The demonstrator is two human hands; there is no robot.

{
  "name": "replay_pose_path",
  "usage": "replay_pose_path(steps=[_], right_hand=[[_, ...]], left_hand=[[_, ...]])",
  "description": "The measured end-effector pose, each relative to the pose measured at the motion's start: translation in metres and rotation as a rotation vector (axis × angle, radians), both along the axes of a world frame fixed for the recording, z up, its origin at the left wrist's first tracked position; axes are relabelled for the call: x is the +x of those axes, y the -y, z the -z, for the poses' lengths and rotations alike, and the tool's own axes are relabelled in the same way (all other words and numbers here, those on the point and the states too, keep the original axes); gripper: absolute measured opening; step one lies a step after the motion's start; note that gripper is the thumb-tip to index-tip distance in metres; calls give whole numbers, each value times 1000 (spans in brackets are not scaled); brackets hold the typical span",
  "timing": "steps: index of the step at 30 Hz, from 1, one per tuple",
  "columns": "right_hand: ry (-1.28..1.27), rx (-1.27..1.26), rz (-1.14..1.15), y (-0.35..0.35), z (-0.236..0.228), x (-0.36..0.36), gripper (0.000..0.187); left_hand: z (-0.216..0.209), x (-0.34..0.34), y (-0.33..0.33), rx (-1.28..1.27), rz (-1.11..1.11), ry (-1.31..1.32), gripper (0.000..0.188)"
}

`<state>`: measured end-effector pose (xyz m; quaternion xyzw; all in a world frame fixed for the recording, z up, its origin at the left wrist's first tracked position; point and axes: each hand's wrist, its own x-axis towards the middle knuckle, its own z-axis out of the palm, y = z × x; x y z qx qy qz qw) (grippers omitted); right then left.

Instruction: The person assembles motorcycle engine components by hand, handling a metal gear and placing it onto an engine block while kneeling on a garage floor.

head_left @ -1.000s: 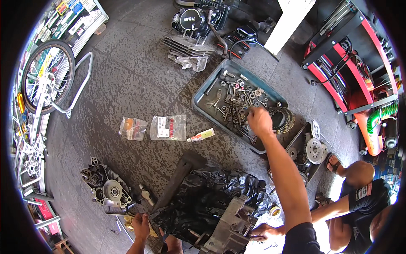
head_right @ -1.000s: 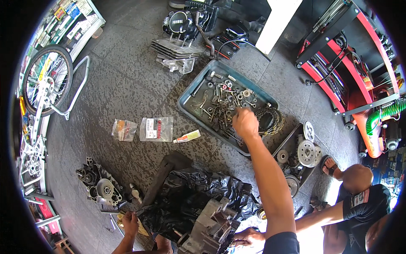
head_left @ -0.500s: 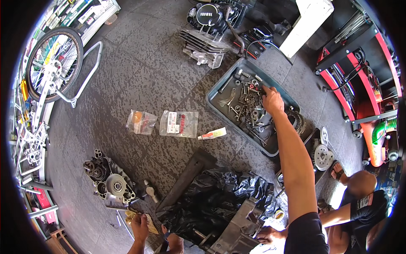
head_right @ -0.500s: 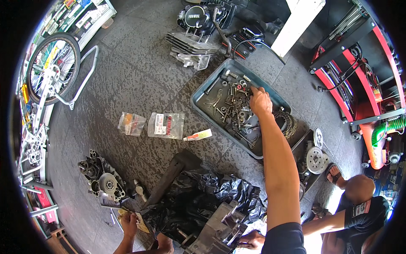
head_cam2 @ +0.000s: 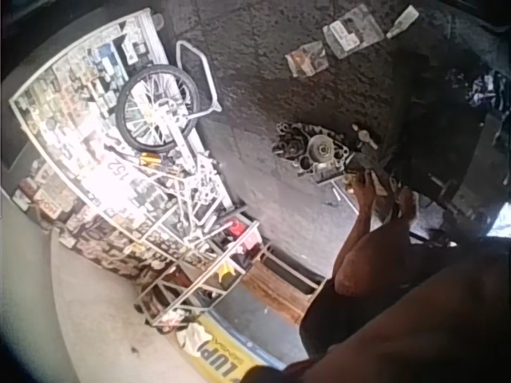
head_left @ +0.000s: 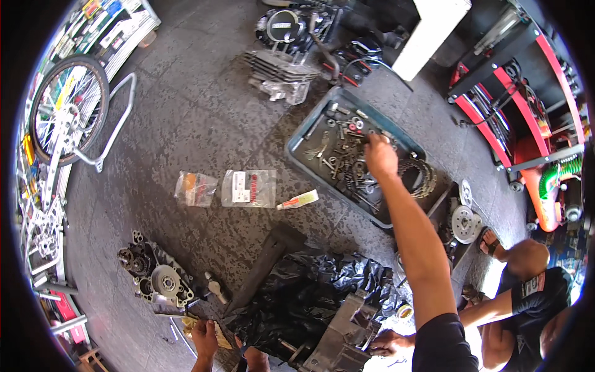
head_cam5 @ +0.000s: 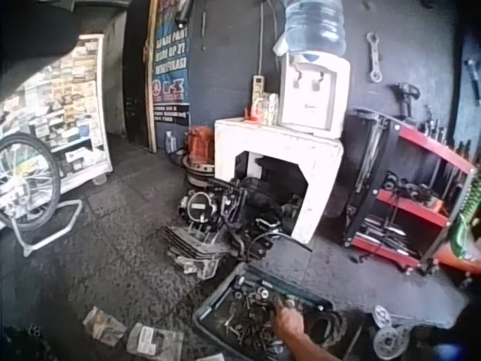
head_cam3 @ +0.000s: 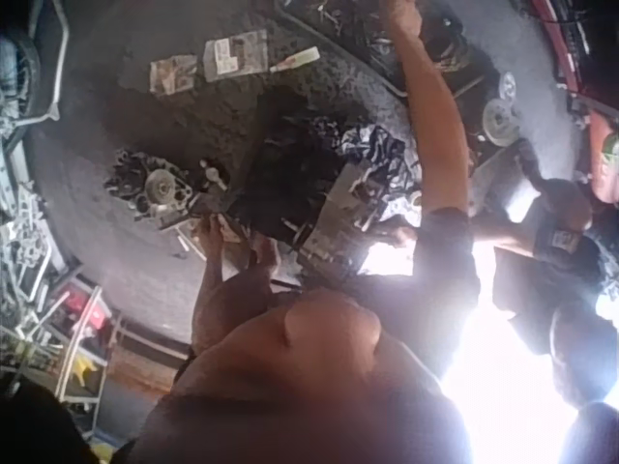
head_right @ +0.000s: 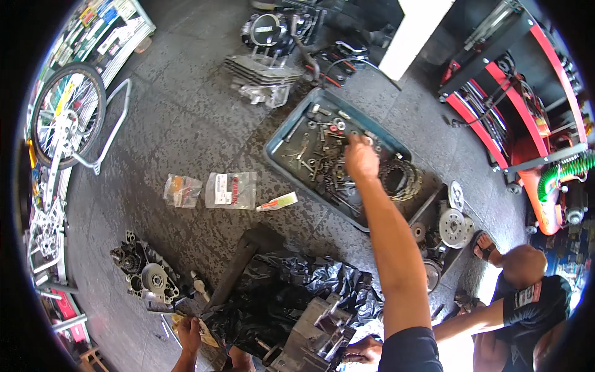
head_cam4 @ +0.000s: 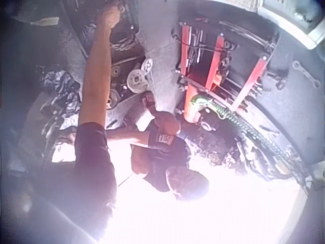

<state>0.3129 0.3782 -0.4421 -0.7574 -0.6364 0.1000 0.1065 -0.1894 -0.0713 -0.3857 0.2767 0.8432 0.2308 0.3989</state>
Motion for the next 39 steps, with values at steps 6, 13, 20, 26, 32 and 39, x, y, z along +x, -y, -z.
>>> replay_pose_path(steps=[6, 13, 20, 26, 32, 39], right_hand=[[-112, 36, -54, 16, 4, -43, 17], [-540, 220, 161, 19, -7, -10, 26], [-101, -116, -37, 20, -10, 40, 31], [-175, 45, 56, -6, 3, 39, 30], [-1250, -213, 182, 5, -44, 44, 30], [-1368, -260, 164, 34, -84, 43, 30]], left_hand=[[30, -18, 17, 38, 106, -26, 27], [40, -22, 16, 28, 126, -18, 26], [9, 1, -3, 0, 148, -12, 25], [9, 1, 6, -3, 133, -27, 26], [8, 6, 8, 12, 39, 19, 26], [21, -9, 22, 50, 94, 40, 26]])
